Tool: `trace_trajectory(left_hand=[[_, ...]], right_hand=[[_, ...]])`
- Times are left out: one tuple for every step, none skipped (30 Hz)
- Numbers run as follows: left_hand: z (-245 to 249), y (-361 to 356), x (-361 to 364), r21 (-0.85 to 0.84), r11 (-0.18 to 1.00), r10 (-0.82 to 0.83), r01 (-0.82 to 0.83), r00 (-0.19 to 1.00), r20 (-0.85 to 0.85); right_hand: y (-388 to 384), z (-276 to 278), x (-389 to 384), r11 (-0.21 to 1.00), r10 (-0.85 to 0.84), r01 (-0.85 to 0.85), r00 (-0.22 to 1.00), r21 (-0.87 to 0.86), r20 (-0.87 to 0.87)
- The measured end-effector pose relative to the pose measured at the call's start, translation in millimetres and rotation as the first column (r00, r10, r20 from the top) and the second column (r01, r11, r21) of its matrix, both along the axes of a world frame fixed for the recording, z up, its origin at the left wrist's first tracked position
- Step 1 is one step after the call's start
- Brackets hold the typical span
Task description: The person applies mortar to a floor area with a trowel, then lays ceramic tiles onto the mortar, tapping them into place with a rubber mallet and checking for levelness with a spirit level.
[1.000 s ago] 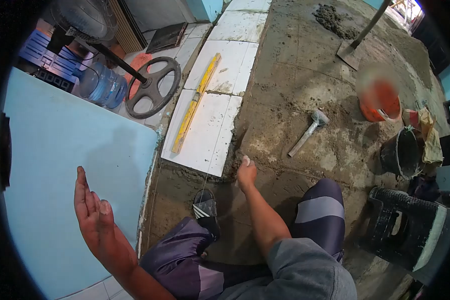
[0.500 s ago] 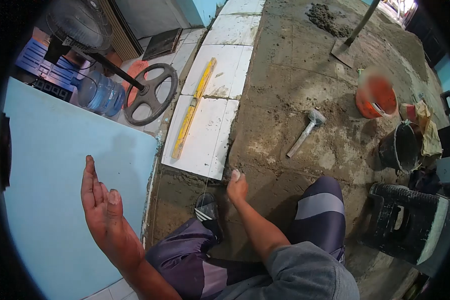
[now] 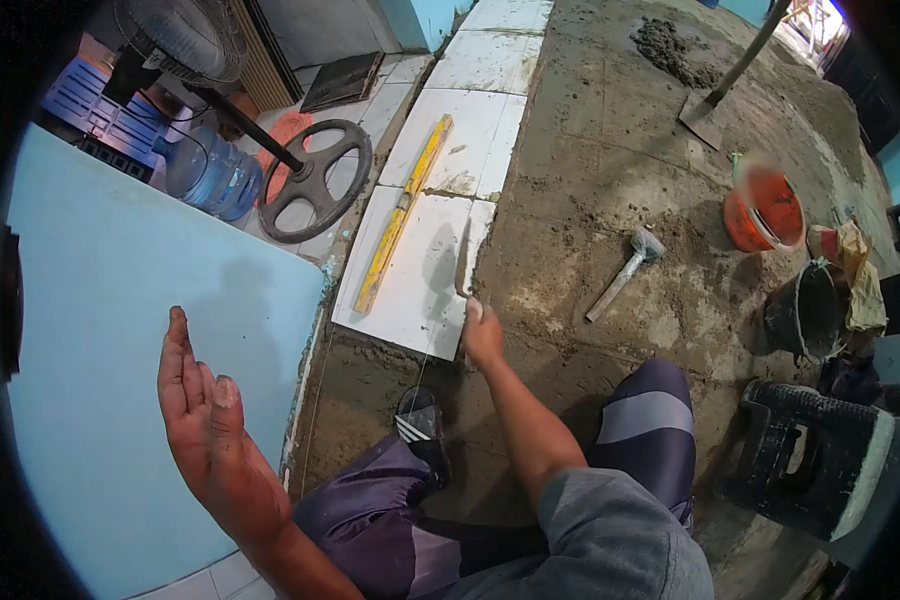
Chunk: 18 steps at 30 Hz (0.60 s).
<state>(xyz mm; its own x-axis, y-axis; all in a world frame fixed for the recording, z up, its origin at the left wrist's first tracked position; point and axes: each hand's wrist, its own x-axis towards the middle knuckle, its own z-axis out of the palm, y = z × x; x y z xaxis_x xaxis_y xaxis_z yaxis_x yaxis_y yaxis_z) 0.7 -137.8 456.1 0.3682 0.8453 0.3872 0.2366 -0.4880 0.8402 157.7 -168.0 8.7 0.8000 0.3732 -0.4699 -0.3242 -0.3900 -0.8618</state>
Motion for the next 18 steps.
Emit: trace_trajectory(left_hand=[[0.3,-0.1,0.3,-0.002,1.000,0.006,-0.006,1.000,0.001],[0.7,-0.3,0.0,-0.005,1.000,0.011,-0.011,1.000,0.002],[0.6,-0.6,-1.0,-0.006,1.000,0.010,-0.010,1.000,-0.008],[0.3,-0.9,-2.2,-0.005,1.000,0.010,-0.010,1.000,-0.015],[-0.2,-1.1,-2.6,-0.004,1.000,0.008,-0.008,1.000,-0.022],[-0.4,-1.8,-2.8,-0.005,1.000,0.013,-0.013,1.000,-0.017],[-0.4,-2.4,-2.7,-0.005,1.000,0.018,-0.018,1.000,-0.012],[-0.5,-2.9,-2.9,-0.006,1.000,0.021,-0.021,1.000,-0.008],[-1.1,-3.1,-3.5,-0.007,1.000,0.018,-0.019,1.000,-0.007],[-2.0,-2.6,-4.4,-0.006,1.000,0.017,-0.017,1.000,-0.005],[-2.1,-2.2,-5.3,-0.003,1.000,0.017,-0.017,1.000,-0.002],[-1.7,-2.3,-6.0,0.000,1.000,0.017,-0.017,1.000,-0.005],[-1.4,-3.1,-7.0,0.001,1.000,0.017,-0.017,1.000,-0.010],[-1.2,-3.9,-7.6,-0.002,1.000,0.018,-0.018,1.000,-0.018],[-0.8,-4.3,-7.3,-0.005,1.000,0.023,-0.023,0.999,-0.031],[-0.5,-5.0,-6.6,-0.009,1.000,0.027,-0.028,0.999,-0.044],[-0.7,-5.8,-5.4,-0.015,0.999,0.028,-0.029,0.998,-0.056],[-1.1,-6.1,-4.2,-0.017,1.000,0.023,-0.024,0.999,-0.048]], right_hand=[[6.9,4.5,10.9,0.999,0.048,-0.046,0.996,0.020,-0.070],[13.6,9.3,17.6,0.999,0.032,-0.031,0.999,0.014,-0.036],[19.2,10.5,22.9,1.000,0.015,-0.015,1.000,0.008,-0.001],[24.7,12.0,29.1,1.000,-0.001,0.001,0.999,0.003,0.034],[29.5,13.5,37.8,0.999,-0.030,0.032,0.998,0.029,-0.046],[31.9,10.4,45.7,0.997,-0.058,0.064,0.990,0.049,-0.129],[32.6,-0.7,51.2,0.993,-0.082,0.099,0.974,0.067,-0.212],[31.4,-12.0,53.8,0.989,-0.148,0.147,0.988,0.006,0.040],[23.4,-8.6,59.2,0.983,-0.180,0.182,0.981,0.019,-0.074],[15.3,-2.0,68.4,0.976,-0.208,0.217,0.960,0.031,-0.186],[9.7,5.3,78.0,0.967,-0.228,0.252,0.928,0.043,-0.295],[5.8,-1.9,90.1,0.974,-0.225,0.227,0.952,-0.018,-0.207],[2.3,-13.2,101.7,0.975,-0.215,0.206,0.970,-0.083,-0.118],[1.1,-25.6,108.5,0.970,-0.197,0.190,0.980,-0.154,-0.032],[3.6,-21.9,113.3,0.979,-0.162,0.147,0.982,-0.144,-0.100],[5.3,-10.5,119.2,0.986,-0.127,0.105,0.978,-0.133,-0.168],[3.6,0.8,121.7,0.990,-0.094,0.067,0.968,-0.120,-0.233],[3.8,16.4,117.7,0.991,-0.087,0.060,0.968,-0.123,-0.234]])
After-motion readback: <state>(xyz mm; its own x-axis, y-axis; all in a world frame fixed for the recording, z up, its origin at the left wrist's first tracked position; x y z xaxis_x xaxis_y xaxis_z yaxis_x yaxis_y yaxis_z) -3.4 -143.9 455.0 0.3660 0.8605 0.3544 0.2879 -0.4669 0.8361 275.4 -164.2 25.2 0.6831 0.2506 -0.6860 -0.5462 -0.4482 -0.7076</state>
